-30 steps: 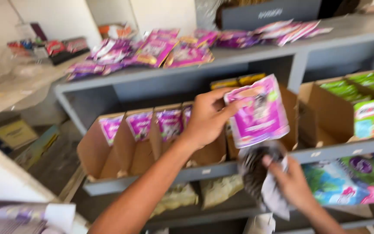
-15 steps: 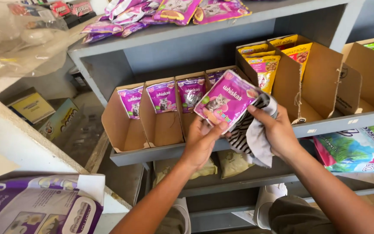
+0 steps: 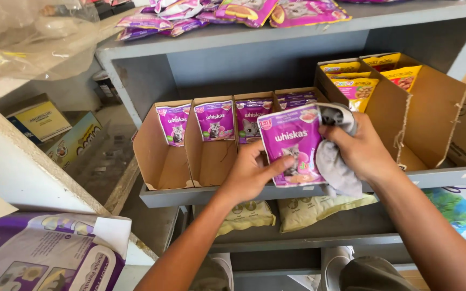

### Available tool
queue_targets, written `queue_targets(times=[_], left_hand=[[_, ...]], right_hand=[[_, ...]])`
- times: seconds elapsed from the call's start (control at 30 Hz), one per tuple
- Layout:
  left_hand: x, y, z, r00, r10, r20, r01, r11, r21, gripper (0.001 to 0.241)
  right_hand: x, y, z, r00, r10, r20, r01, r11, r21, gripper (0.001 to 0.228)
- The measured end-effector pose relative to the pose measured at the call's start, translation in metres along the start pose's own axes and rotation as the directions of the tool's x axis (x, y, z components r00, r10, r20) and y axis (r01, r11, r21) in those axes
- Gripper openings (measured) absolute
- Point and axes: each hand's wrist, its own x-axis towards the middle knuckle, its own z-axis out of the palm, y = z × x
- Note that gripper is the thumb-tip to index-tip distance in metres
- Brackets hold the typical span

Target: Wiping dust off cat food pouches with a cloth and organizing them on a grocery shelf.

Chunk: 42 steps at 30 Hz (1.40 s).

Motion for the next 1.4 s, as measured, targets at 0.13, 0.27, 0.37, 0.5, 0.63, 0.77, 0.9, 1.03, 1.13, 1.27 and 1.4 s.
queue_targets(times=[0.13, 0.27, 0.37, 0.5, 0.63, 0.77, 0.9, 1.03, 1.13, 1.27, 1.4], left_hand=[[-0.017, -0.001, 0.005, 0.986, 0.050, -0.158, -0.023, 0.985, 0.169, 0.012], [-0.022, -0.008, 0.004, 0.938, 0.112, -0.328, -0.068, 0.987, 0.142, 0.009], [-0.021, 0.002, 0.007, 0.918, 0.138, -0.373, -0.099, 0.988, 0.122, 0.010], [-0.023, -0.008, -0.001, 0.967, 0.079, -0.242, -0.049, 0.991, 0.128, 0.030], [-0.029, -0.014, -0.001, 0.991, -0.048, -0.124, 0.058, 0.995, 0.078, 0.045], [-0.028, -0.013, -0.001, 0.986, -0.131, -0.105, 0.127, 0.991, -0.038, 0.032], [-0.029, -0.008, -0.001, 0.972, -0.232, -0.045, 0.226, 0.968, -0.112, 0.024], [-0.027, -0.001, -0.013, 0.978, -0.206, -0.042, 0.209, 0.976, 0.066, 0.019], [-0.026, -0.003, -0.015, 0.977, -0.199, -0.082, 0.210, 0.963, 0.166, 0.016], [-0.024, 0.002, -0.010, 0.972, -0.209, -0.105, 0.230, 0.933, 0.276, 0.010], [-0.024, 0.015, -0.009, 0.971, -0.206, -0.124, 0.238, 0.894, 0.380, 0.006]], right_hand=[[-0.021, 0.026, -0.005, 1.000, -0.005, -0.004, 0.005, 0.998, -0.062, 0.015], [-0.021, 0.011, 0.007, 0.982, -0.039, 0.187, 0.052, 0.997, -0.065, 0.011], [-0.030, 0.009, 0.010, 0.932, -0.001, 0.361, 0.023, 0.998, -0.056, 0.013], [-0.035, -0.007, 0.015, 0.968, -0.048, 0.247, 0.032, 0.997, 0.066, 0.007], [-0.039, -0.011, 0.020, 0.987, -0.069, 0.147, 0.040, 0.981, 0.191, 0.002], [-0.038, -0.001, 0.013, 0.985, -0.079, 0.153, 0.045, 0.976, 0.212, 0.002], [-0.037, 0.009, 0.006, 0.972, -0.119, 0.203, 0.082, 0.980, 0.182, 0.012], [-0.031, 0.014, -0.001, 0.945, -0.160, 0.285, 0.141, 0.986, 0.088, 0.021], [-0.029, 0.020, -0.005, 0.926, -0.166, 0.340, 0.164, 0.986, 0.036, 0.024], [-0.027, 0.028, -0.010, 0.933, -0.137, 0.333, 0.142, 0.990, 0.010, 0.025], [-0.028, 0.026, -0.008, 0.937, -0.128, 0.325, 0.128, 0.992, 0.020, 0.025]])
